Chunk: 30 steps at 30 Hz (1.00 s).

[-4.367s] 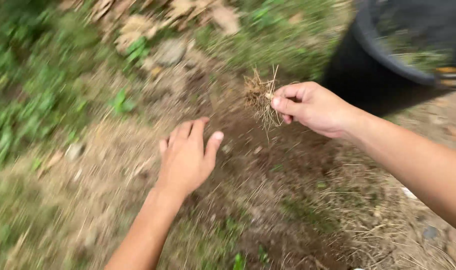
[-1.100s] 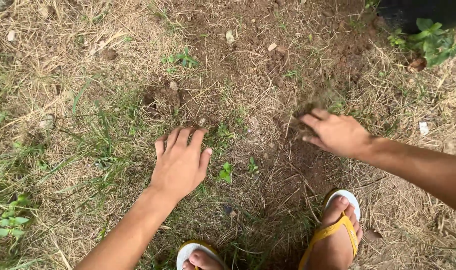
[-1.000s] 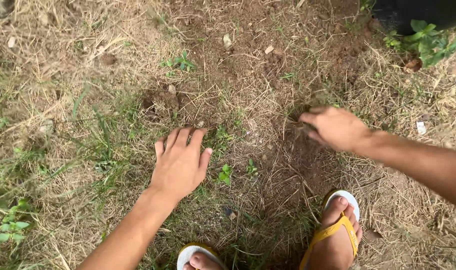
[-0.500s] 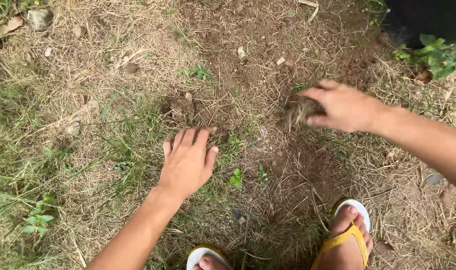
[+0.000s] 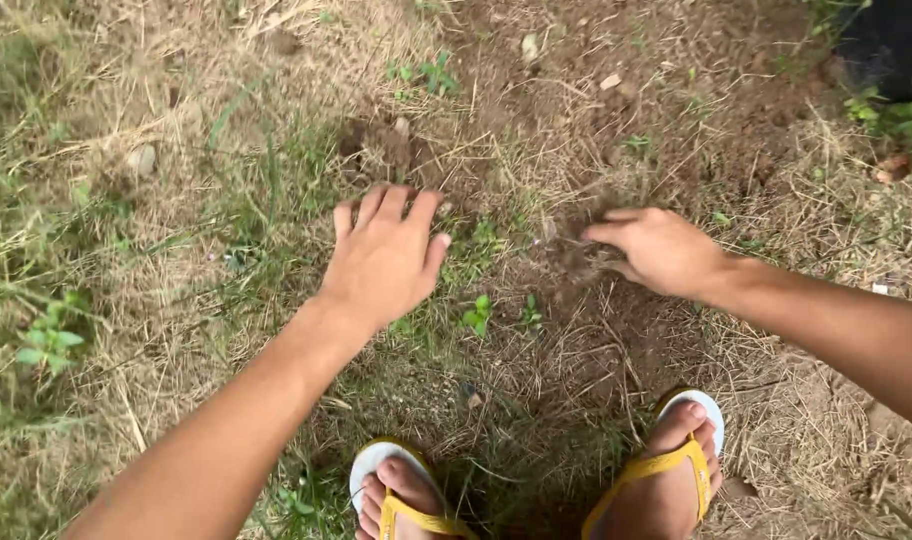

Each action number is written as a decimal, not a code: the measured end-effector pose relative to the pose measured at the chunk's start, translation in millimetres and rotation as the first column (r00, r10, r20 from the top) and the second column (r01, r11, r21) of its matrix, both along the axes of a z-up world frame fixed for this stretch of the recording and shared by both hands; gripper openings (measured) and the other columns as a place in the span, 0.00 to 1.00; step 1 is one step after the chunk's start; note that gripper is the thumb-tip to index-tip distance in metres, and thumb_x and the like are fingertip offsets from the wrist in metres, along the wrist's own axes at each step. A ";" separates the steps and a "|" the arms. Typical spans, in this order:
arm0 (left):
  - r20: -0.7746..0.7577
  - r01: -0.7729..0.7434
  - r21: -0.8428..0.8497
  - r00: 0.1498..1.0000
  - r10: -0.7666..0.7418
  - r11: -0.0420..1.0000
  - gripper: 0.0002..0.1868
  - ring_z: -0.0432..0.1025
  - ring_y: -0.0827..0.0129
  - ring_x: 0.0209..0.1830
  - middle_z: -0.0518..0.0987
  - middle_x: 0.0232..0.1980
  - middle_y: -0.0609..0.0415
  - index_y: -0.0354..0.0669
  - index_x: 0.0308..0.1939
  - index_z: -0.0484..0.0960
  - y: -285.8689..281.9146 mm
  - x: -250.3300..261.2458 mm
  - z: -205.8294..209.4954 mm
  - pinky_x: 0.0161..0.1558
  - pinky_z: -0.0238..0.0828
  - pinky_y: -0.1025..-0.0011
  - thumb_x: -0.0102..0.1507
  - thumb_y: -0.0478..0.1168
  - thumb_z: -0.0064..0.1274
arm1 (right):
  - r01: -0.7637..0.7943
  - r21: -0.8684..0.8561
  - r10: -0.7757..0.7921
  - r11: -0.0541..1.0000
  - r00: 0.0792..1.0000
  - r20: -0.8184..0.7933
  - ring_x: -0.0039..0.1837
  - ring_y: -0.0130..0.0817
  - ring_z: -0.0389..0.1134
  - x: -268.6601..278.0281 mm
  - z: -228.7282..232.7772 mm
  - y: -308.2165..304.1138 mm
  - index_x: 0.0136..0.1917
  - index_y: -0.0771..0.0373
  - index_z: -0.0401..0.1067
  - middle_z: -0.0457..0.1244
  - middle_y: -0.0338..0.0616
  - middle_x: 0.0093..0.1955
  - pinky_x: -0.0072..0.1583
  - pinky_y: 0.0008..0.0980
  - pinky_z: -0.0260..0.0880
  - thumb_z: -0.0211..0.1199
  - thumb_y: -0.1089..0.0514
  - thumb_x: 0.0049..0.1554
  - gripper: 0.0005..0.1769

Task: Pulling weeds from a grassy area by hand and placing them into a black bucket.

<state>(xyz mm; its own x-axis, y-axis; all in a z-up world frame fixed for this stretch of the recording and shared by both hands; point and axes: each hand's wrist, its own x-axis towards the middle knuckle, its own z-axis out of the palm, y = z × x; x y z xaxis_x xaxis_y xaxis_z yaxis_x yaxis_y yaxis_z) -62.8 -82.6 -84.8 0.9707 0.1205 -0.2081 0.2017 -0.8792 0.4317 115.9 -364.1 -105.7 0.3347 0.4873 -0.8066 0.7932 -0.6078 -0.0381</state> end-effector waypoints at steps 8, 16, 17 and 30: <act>-0.084 0.023 -0.033 0.996 -0.025 0.999 0.23 0.63 0.47 0.68 0.72 0.62 0.36 0.41 0.64 0.71 -1.7 2.0 2.5 0.64 0.50 0.38 0.67 0.46 0.48 | 0.286 -0.151 -0.317 0.946 0.910 -0.266 0.35 0.32 0.62 -4.9 65.6 21.5 0.66 0.40 0.75 0.72 0.51 0.43 0.43 0.40 0.74 0.65 0.59 0.61 0.22; -0.067 0.003 -0.036 0.998 -0.006 0.999 0.25 0.64 0.46 0.68 0.72 0.62 0.36 0.42 0.65 0.71 -0.7 3.0 3.2 0.64 0.52 0.40 0.66 0.47 0.49 | 0.345 0.357 -0.141 0.868 0.861 -0.488 0.45 0.28 0.76 50.9 114.1 16.5 0.57 0.50 0.79 0.73 0.35 0.46 0.52 0.34 0.79 0.68 0.51 0.50 0.19; -0.084 0.004 -0.041 0.996 -0.008 0.999 0.25 0.64 0.47 0.67 0.72 0.62 0.36 0.42 0.65 0.71 -0.3 3.5 3.3 0.64 0.51 0.40 0.66 0.47 0.49 | 0.366 0.353 -0.228 0.861 0.898 -0.376 0.45 0.29 0.77 57.0 130.5 23.0 0.57 0.49 0.79 0.73 0.35 0.46 0.52 0.35 0.80 0.68 0.49 0.50 0.21; -0.134 0.013 -0.023 0.991 -0.016 1.000 0.25 0.64 0.49 0.67 0.72 0.62 0.38 0.42 0.66 0.70 -3.6 8.1 4.7 0.63 0.52 0.41 0.67 0.48 0.48 | 0.081 0.267 -0.057 0.960 0.994 -0.096 0.71 0.64 0.58 -5.9 45.9 81.4 0.83 0.54 0.41 0.40 0.67 0.79 0.63 0.60 0.63 0.80 0.44 0.48 0.64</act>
<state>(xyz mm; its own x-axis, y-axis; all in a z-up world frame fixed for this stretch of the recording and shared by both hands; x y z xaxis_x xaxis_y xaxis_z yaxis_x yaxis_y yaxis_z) -54.8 -86.3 -80.1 0.9354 0.1008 -0.3388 0.2465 -0.8731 0.4207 110.0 -282.7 -59.8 0.3101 0.6691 -0.6754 0.7357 -0.6188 -0.2753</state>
